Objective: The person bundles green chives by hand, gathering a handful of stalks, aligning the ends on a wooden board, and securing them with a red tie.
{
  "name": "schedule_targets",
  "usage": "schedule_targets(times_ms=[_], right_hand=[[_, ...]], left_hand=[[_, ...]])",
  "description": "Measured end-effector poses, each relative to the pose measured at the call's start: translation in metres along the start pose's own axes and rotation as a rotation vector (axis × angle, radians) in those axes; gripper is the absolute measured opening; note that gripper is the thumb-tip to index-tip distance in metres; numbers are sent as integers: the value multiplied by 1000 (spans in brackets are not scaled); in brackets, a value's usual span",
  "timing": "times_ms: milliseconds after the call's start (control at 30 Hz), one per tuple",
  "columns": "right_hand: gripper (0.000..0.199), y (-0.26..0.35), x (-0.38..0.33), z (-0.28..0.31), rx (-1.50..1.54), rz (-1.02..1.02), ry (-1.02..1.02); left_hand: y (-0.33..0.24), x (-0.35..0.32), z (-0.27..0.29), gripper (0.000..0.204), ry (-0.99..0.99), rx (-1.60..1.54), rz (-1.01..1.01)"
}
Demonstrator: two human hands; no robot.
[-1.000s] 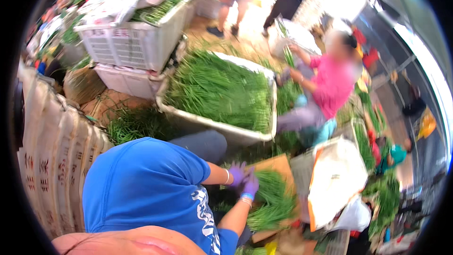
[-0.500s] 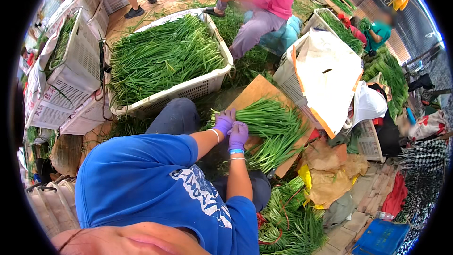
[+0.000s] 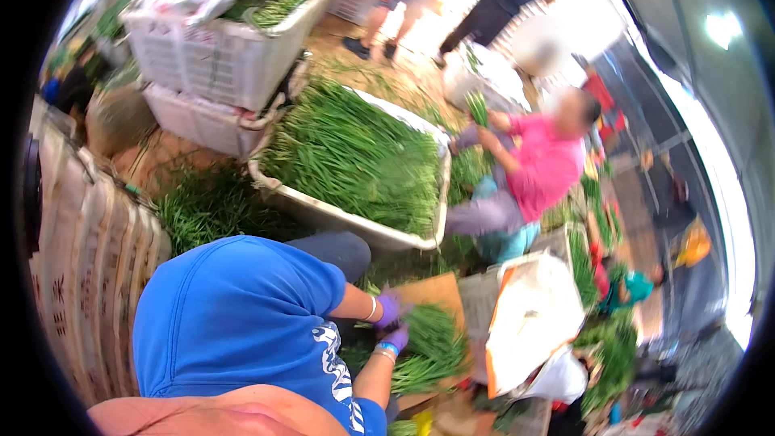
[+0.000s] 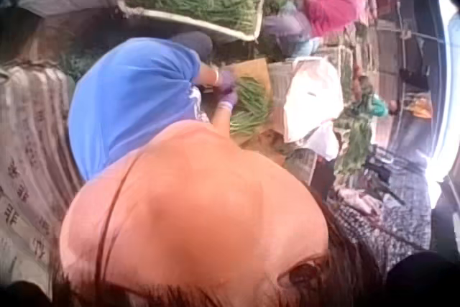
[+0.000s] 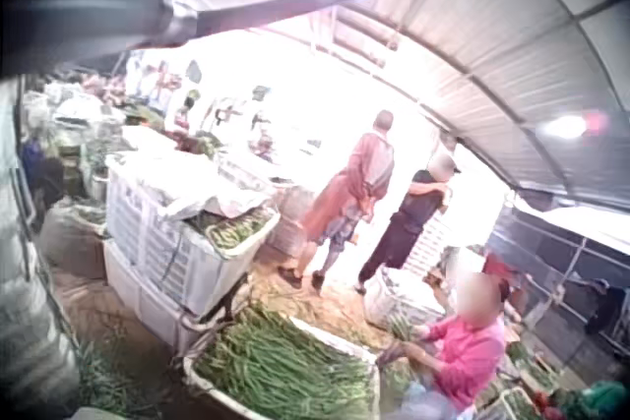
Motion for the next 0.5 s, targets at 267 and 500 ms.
schedule_targets(times_ms=[267,500], right_hand=[[50,42,-53,-74,-641,192,92],[46,65,-80,-103,-1051,265,-217]], left_hand=[[48,-66,63,85,-190,-363,-282],[60,-104,97,81,-68,-342,-342]])
Point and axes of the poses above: each hand's wrist, its own x-axis towards the middle knuckle, its own z-axis out of the back of the hand, y = z × x, the point moved 2 cm from there along x, towards the middle knuckle, and after that the axes turned 9 degrees about -x, right-handed, at the moved point
